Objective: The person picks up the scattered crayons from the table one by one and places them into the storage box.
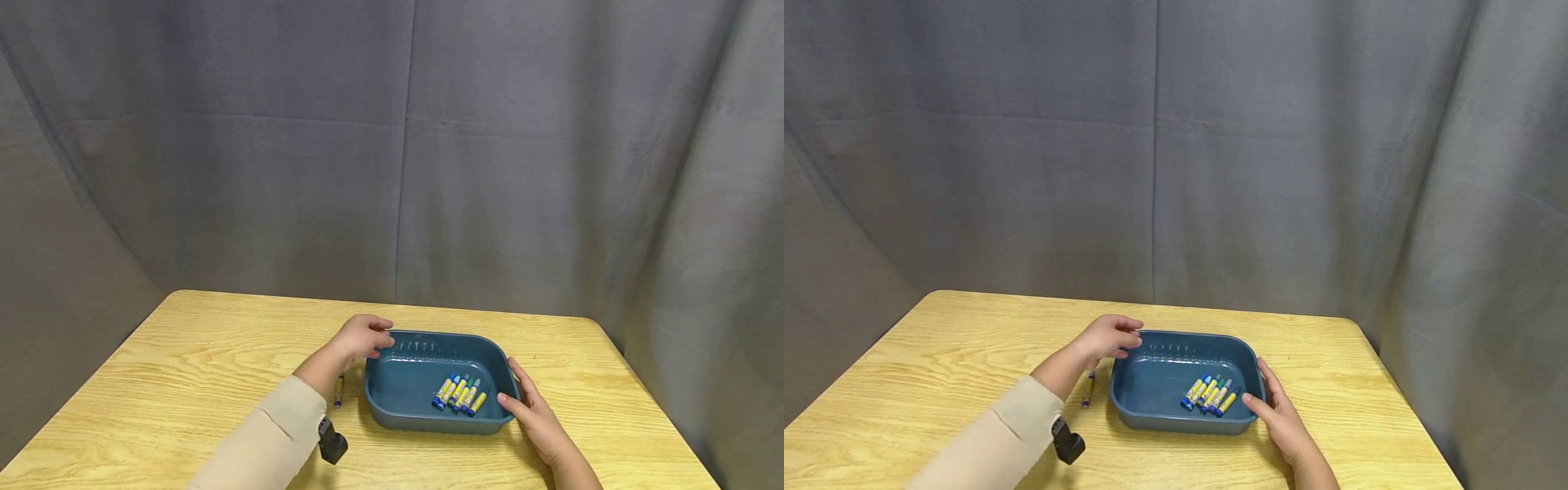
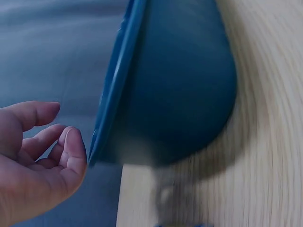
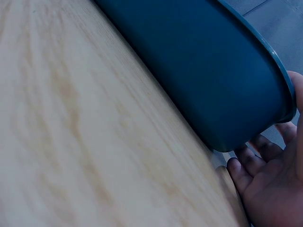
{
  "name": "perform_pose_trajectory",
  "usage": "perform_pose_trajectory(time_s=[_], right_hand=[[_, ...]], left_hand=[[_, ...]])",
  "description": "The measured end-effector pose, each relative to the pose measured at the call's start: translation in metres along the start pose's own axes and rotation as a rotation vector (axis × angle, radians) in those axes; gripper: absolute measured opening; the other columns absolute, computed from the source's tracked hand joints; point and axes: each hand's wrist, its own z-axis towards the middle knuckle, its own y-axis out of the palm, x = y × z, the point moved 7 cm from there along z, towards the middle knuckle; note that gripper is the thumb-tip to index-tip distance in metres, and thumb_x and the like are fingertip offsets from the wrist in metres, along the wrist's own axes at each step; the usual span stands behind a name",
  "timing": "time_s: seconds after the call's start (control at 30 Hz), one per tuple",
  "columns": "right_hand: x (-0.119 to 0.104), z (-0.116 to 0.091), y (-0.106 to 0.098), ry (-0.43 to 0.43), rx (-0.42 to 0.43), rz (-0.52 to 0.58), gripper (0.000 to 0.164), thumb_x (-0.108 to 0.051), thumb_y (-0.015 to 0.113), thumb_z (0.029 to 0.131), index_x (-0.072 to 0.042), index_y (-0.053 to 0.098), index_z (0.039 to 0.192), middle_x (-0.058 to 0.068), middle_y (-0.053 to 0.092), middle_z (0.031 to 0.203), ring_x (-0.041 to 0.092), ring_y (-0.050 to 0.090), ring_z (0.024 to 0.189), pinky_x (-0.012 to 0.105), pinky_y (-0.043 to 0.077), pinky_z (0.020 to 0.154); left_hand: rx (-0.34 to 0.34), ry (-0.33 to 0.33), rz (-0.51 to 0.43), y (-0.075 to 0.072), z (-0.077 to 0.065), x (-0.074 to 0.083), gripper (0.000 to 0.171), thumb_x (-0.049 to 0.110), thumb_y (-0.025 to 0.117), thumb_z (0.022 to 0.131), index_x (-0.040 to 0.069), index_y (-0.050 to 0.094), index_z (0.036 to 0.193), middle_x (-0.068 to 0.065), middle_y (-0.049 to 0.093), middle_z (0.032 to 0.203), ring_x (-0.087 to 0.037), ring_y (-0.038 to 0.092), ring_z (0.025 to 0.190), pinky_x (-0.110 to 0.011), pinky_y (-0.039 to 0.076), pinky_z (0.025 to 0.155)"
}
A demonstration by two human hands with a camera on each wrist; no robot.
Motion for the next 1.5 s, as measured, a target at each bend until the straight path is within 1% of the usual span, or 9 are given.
perform_pose_trajectory(time_s=[0.1, 0.3, 0.47, 0.57, 0.87, 1.13, 1.23, 1.43, 1.5], right_hand=[[0.001, 0.0, 0.0, 0.008, 0.001, -0.004, 0.075, -0.016, 0.055, 0.098, -0.013, 0.011, 0.159, 0.02, 0.015, 0.162, -0.011, 0.037, 0.125, -0.001, 0.034, 0.089], [0.001, 0.0, -0.001, 0.022, 0.006, -0.014, 0.075, -0.017, 0.055, 0.098, -0.015, 0.01, 0.159, 0.021, 0.016, 0.162, -0.015, 0.036, 0.121, 0.0, 0.034, 0.089], [0.0, 0.0, -0.001, 0.018, 0.003, -0.009, 0.076, -0.016, 0.055, 0.098, -0.014, 0.009, 0.159, 0.022, 0.014, 0.162, 0.03, 0.023, 0.146, -0.001, 0.033, 0.088], [0.001, 0.0, -0.002, 0.017, 0.001, -0.007, 0.077, -0.016, 0.055, 0.098, -0.013, 0.009, 0.159, 0.024, 0.013, 0.162, 0.039, 0.014, 0.148, -0.002, 0.032, 0.087], [0.002, 0.0, -0.002, 0.014, -0.001, -0.007, 0.076, -0.016, 0.054, 0.098, -0.013, 0.008, 0.159, 0.023, 0.014, 0.162, 0.035, 0.019, 0.146, -0.001, 0.033, 0.089], [0.002, 0.001, -0.002, 0.009, -0.004, 0.002, 0.076, -0.016, 0.055, 0.098, -0.013, 0.009, 0.159, 0.023, 0.017, 0.161, -0.025, 0.038, 0.11, 0.001, 0.035, 0.09], [0.002, 0.0, -0.002, 0.014, -0.002, -0.002, 0.076, -0.016, 0.055, 0.098, -0.014, 0.009, 0.159, 0.023, 0.017, 0.161, -0.022, 0.039, 0.112, 0.001, 0.035, 0.09], [0.0, 0.0, -0.002, 0.013, 0.005, -0.017, 0.076, -0.016, 0.055, 0.098, -0.014, 0.01, 0.159, 0.021, 0.014, 0.163, 0.027, 0.024, 0.145, -0.001, 0.033, 0.089], [0.001, 0.0, -0.002, 0.016, 0.008, -0.02, 0.076, -0.016, 0.055, 0.098, -0.014, 0.01, 0.159, 0.021, 0.015, 0.163, 0.021, 0.029, 0.143, -0.001, 0.033, 0.089]], left_hand=[[0.038, -0.004, -0.03, -0.019, -0.005, -0.008, 0.039, 0.004, 0.061, 0.092, -0.005, 0.058, 0.13, -0.024, 0.061, 0.127, -0.033, 0.062, 0.114, -0.043, 0.057, 0.09], [0.083, -0.017, -0.011, -0.051, -0.018, -0.029, 0.041, 0.004, 0.06, 0.092, -0.007, 0.055, 0.132, -0.024, 0.059, 0.124, -0.031, 0.061, 0.112, -0.04, 0.057, 0.086], [0.1, -0.045, 0.035, -0.067, -0.029, -0.045, 0.042, 0.004, 0.057, 0.094, -0.01, 0.051, 0.134, -0.028, 0.057, 0.129, -0.034, 0.061, 0.11, -0.041, 0.056, 0.086], [0.114, -0.067, 0.053, -0.073, -0.033, -0.057, 0.042, 0.005, 0.057, 0.094, -0.01, 0.051, 0.134, -0.029, 0.055, 0.133, -0.035, 0.062, 0.108, -0.041, 0.056, 0.085], [0.158, -0.149, 0.087, -0.079, -0.037, -0.089, 0.043, 0.006, 0.062, 0.09, -0.009, 0.055, 0.129, -0.018, 0.063, 0.111, -0.019, 0.056, 0.08, -0.028, 0.052, 0.068], [0.188, -0.15, 0.185, -0.073, -0.037, -0.092, 0.049, 0.003, 0.069, 0.082, -0.014, 0.056, 0.126, -0.02, 0.065, 0.108, -0.016, 0.057, 0.071, -0.026, 0.052, 0.061], [0.203, -0.128, 0.269, -0.071, -0.037, -0.089, 0.053, 0.002, 0.072, 0.077, -0.014, 0.056, 0.124, -0.022, 0.065, 0.108, -0.017, 0.058, 0.074, -0.027, 0.053, 0.063], [0.218, -0.085, 0.388, -0.068, -0.036, -0.085, 0.053, -0.002, 0.07, 0.073, -0.014, 0.058, 0.123, -0.016, 0.066, 0.1, -0.021, 0.059, 0.082, -0.028, 0.053, 0.066], [0.209, -0.083, 0.397, -0.067, -0.036, -0.085, 0.052, -0.004, 0.067, 0.074, -0.014, 0.058, 0.124, -0.014, 0.064, 0.097, -0.02, 0.058, 0.078, -0.026, 0.051, 0.062]])
